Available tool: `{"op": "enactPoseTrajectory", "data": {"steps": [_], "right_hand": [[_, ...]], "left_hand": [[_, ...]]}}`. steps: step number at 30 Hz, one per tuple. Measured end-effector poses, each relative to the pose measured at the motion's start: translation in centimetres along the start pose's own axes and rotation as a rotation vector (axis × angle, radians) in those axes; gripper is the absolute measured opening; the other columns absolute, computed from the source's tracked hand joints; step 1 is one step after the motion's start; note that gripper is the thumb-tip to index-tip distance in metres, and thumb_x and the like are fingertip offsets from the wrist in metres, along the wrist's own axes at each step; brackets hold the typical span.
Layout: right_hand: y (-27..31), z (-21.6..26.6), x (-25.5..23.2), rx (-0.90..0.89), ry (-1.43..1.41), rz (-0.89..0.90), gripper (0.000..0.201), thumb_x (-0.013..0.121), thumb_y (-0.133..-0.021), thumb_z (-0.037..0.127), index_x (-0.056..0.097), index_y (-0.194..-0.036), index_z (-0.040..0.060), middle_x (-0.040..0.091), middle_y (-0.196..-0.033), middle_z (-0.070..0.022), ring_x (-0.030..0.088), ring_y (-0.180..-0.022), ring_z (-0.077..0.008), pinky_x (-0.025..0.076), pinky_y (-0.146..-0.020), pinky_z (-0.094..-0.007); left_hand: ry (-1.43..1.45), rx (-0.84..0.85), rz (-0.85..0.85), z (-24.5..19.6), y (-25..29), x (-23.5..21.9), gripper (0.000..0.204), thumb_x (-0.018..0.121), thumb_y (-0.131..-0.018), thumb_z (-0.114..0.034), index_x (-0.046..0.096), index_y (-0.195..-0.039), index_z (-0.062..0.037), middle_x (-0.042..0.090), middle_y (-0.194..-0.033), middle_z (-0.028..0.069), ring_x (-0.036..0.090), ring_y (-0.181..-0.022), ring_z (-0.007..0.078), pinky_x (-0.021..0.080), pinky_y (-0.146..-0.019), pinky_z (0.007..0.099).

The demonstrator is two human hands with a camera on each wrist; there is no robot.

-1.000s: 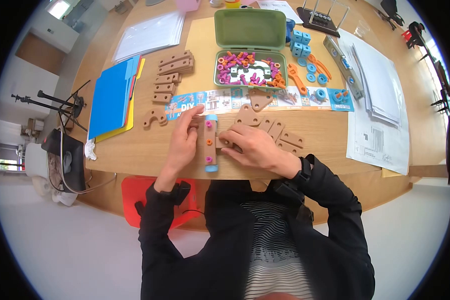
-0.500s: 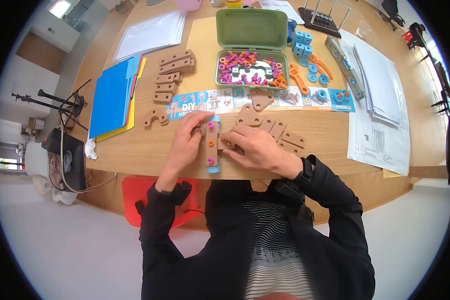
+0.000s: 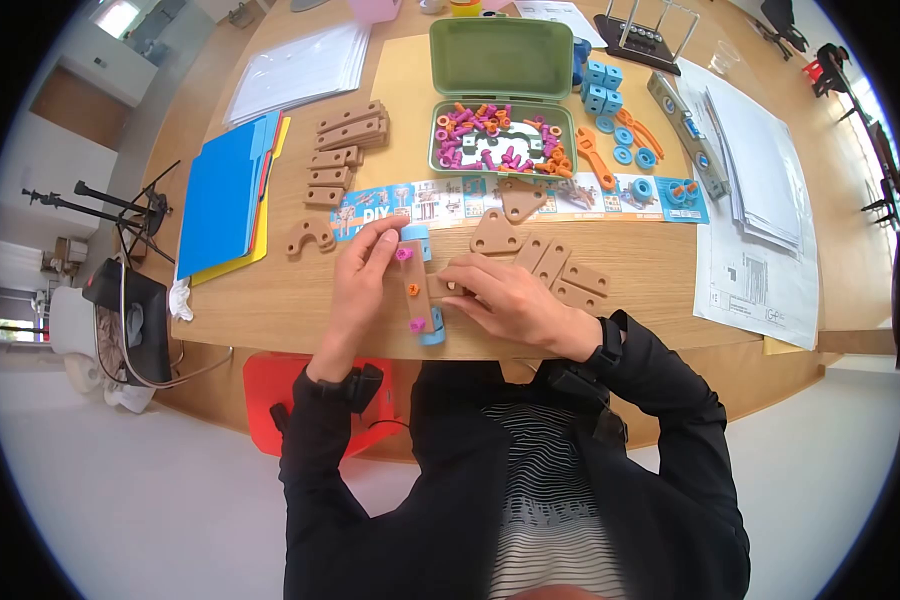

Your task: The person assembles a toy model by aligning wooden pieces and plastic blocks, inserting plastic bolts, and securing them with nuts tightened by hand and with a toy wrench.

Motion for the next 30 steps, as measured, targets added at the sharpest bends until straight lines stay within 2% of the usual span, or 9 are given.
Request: {"op": "enactPoseTrajectory", "data": {"steps": [1, 3, 7, 13, 15, 22, 25, 28, 30], "right_hand": [[0.0, -0.1, 0.1, 0.0, 0.0, -0.001, 0.033, 0.079, -0.094, 0.009, 0.065, -0.123, 0.0016, 0.068, -0.111, -0.014, 0.071, -0.088, -0.0348, 0.06, -0.072, -0.0433], [0.0, 0.1, 0.1, -0.096, -0.031, -0.069, 0.035, 0.079, -0.093, 0.009, 0.065, -0.124, 0.0014, 0.069, -0.113, -0.0145, 0.071, -0.091, -0.0346, 0.06, -0.074, -0.0426], [0.1, 0.2, 0.0, -0.099, -0.027, -0.061, 0.036, 0.08, -0.093, 0.009, 0.065, -0.125, 0.0015, 0.069, -0.115, -0.015, 0.071, -0.094, -0.0348, 0.06, -0.076, -0.0425], [0.1, 0.1, 0.1, -0.105, -0.024, -0.082, 0.036, 0.079, -0.093, 0.009, 0.065, -0.126, 0.0018, 0.069, -0.115, -0.0145, 0.071, -0.095, -0.035, 0.061, -0.077, -0.0431], [0.1, 0.1, 0.1, -0.106, -0.03, -0.07, 0.037, 0.079, -0.093, 0.009, 0.065, -0.126, 0.002, 0.069, -0.115, -0.0142, 0.071, -0.095, -0.0351, 0.061, -0.077, -0.0433], [0.2, 0.2, 0.0, -0.087, -0.025, -0.061, 0.037, 0.079, -0.093, 0.009, 0.065, -0.127, 0.0032, 0.07, -0.115, -0.014, 0.072, -0.095, -0.0353, 0.061, -0.076, -0.043], [0.2, 0.3, 0.0, -0.095, -0.012, -0.073, 0.033, 0.075, -0.096, 0.015, 0.063, -0.125, 0.0049, 0.067, -0.11, -0.0128, 0.071, -0.093, -0.0357, 0.06, -0.072, -0.0442], [0.1, 0.3, 0.0, -0.056, -0.013, -0.042, 0.032, 0.076, -0.095, 0.016, 0.064, -0.122, 0.0057, 0.067, -0.108, -0.0122, 0.071, -0.091, -0.0353, 0.06, -0.071, -0.0446], [0.1, -0.1, 0.0, -0.028, 0.023, -0.006, 0.035, 0.082, -0.091, 0.013, 0.066, -0.122, 0.0058, 0.07, -0.109, -0.0107, 0.072, -0.087, -0.0324, 0.059, -0.069, -0.0417]], "left_hand": [[0.0, 0.0, 0.001, 0.0, -0.1, -0.1, 0.028, 0.057, -0.111, -0.016, 0.07, -0.132, -0.0024, 0.071, -0.118, -0.0001, 0.065, -0.106, 0.01, 0.051, -0.094, 0.0269], [0.19, -0.159, -0.008, 0.5, -0.3, 0.0, 0.03, 0.064, -0.11, -0.025, 0.071, -0.13, -0.0036, 0.072, -0.11, -0.0022, 0.064, -0.096, 0.0056, 0.051, -0.086, 0.0236], [0.245, -0.161, 0.0, 0.3, -0.6, 0.4, 0.031, 0.067, -0.109, -0.028, 0.072, -0.127, -0.0035, 0.072, -0.108, -0.0027, 0.063, -0.091, 0.0029, 0.051, -0.081, 0.0225], [0.388, -0.26, 0.11, -0.2, -0.6, 0.1, 0.033, 0.064, -0.11, -0.025, 0.066, -0.131, -0.0006, 0.076, -0.114, 0.0099, 0.072, -0.1, 0.0123, 0.055, -0.089, 0.0265], [0.439, -0.27, 0.126, 0.0, -0.5, 0.0, 0.031, 0.059, -0.111, -0.021, 0.066, -0.133, 0.0, 0.077, -0.114, 0.0175, 0.075, -0.104, 0.0196, 0.058, -0.092, 0.0317], [0.407, -0.284, 0.163, -0.2, -0.4, -0.3, 0.033, 0.063, -0.11, -0.024, 0.064, -0.134, -0.0003, 0.076, -0.118, 0.0138, 0.074, -0.107, 0.0183, 0.057, -0.095, 0.0309], [0.422, -0.285, 0.132, 0.0, -0.2, -0.4, 0.033, 0.066, -0.109, -0.022, 0.064, -0.133, -0.0006, 0.076, -0.118, 0.0118, 0.073, -0.107, 0.0169, 0.057, -0.093, 0.0294], [0.39, -0.283, 0.133, 0.6, -0.4, -0.7, 0.033, 0.065, -0.109, -0.024, 0.065, -0.133, -0.0009, 0.077, -0.114, 0.0131, 0.075, -0.105, 0.0191, 0.059, -0.092, 0.031], [0.394, -0.297, 0.108, 0.4, -0.4, -0.6, 0.033, 0.067, -0.108, -0.024, 0.065, -0.131, -0.0006, 0.077, -0.113, 0.0134, 0.076, -0.104, 0.0191, 0.06, -0.09, 0.0305]]}}
Point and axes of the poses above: each hand's wrist, its own y-axis away from the middle knuckle, its own x-axis out of the palm, z = x × y, the point moved 3 cm from there along -y, towards the middle knuckle
